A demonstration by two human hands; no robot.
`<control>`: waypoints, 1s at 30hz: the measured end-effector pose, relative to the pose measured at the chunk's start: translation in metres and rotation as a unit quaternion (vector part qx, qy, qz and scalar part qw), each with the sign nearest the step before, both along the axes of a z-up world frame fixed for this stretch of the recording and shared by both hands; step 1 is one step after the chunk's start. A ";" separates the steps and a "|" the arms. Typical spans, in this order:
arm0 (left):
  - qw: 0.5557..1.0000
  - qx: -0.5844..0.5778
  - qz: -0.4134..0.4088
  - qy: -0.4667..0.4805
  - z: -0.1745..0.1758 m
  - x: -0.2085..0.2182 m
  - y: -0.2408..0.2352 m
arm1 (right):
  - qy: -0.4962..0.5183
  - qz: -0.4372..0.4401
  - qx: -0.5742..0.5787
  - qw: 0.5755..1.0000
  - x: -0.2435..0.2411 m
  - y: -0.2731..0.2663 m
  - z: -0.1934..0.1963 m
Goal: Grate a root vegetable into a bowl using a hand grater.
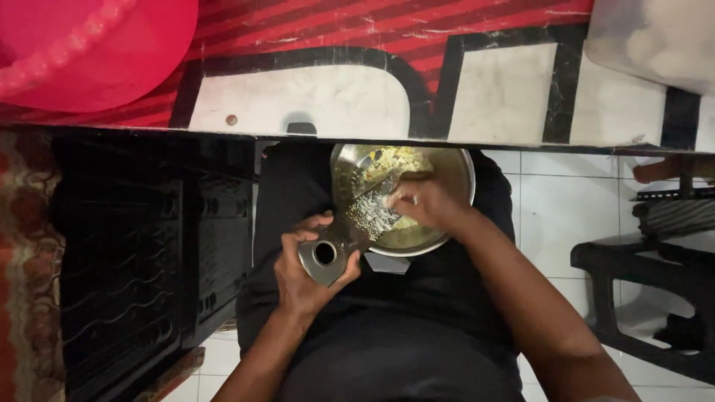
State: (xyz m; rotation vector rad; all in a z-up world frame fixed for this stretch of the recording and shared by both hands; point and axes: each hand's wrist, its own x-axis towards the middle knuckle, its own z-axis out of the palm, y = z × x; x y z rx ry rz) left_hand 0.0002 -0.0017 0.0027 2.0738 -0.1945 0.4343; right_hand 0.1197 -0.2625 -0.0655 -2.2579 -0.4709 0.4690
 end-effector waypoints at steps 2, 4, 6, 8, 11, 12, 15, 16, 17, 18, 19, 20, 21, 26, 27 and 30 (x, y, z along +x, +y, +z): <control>1.000 -0.006 0.002 -0.006 0.003 0.000 -0.001 | -0.084 0.037 0.043 0.995 0.000 -0.009 -0.017; 1.000 -0.011 0.003 -0.012 0.004 -0.002 -0.001 | -0.168 0.072 0.087 0.979 0.001 -0.012 -0.012; 1.000 -0.004 0.001 -0.006 0.002 0.000 0.000 | -0.082 0.010 -0.040 0.996 0.006 -0.010 0.016; 1.000 -0.016 0.001 -0.003 0.004 0.001 -0.001 | -0.140 0.050 -0.012 0.989 0.003 -0.007 0.015; 1.000 -0.020 -0.002 0.006 0.005 -0.002 0.000 | -0.127 0.069 -0.048 0.988 0.002 -0.010 0.005; 1.000 -0.013 -0.004 0.007 0.005 -0.001 0.001 | -0.062 0.048 -0.113 0.990 0.005 -0.013 0.001; 1.000 -0.021 0.006 -0.007 0.007 -0.001 -0.001 | -0.092 0.067 -0.048 0.992 0.002 -0.014 0.008; 1.000 -0.021 0.009 -0.006 0.008 0.000 -0.001 | -0.091 0.069 -0.047 0.992 0.002 -0.013 0.008; 1.000 -0.017 0.003 -0.008 0.009 0.000 0.000 | -0.124 0.081 -0.002 0.989 -0.002 -0.012 0.008; 1.000 -0.014 -0.002 -0.010 0.010 0.000 0.000 | -0.157 0.092 0.043 0.982 -0.005 -0.011 0.008; 1.000 -0.015 -0.005 -0.009 0.007 -0.001 0.000 | -0.156 0.089 0.042 0.983 -0.003 -0.014 0.006; 1.000 -0.018 -0.005 -0.008 0.004 -0.002 0.000 | -0.103 0.063 -0.062 0.991 0.000 -0.017 0.005; 1.000 -0.022 -0.003 -0.008 0.002 -0.002 0.000 | -0.051 0.039 -0.164 0.984 0.007 -0.019 0.005; 1.000 0.001 0.003 0.010 0.005 -0.001 0.002 | 0.022 0.039 -0.038 0.998 -0.006 -0.022 -0.005; 1.000 -0.008 0.010 0.021 0.008 -0.001 0.001 | 0.025 0.026 -0.086 0.996 -0.005 -0.023 -0.003; 1.000 -0.009 0.007 0.002 0.007 -0.001 0.000 | -0.112 0.058 -0.096 0.987 0.000 -0.028 0.010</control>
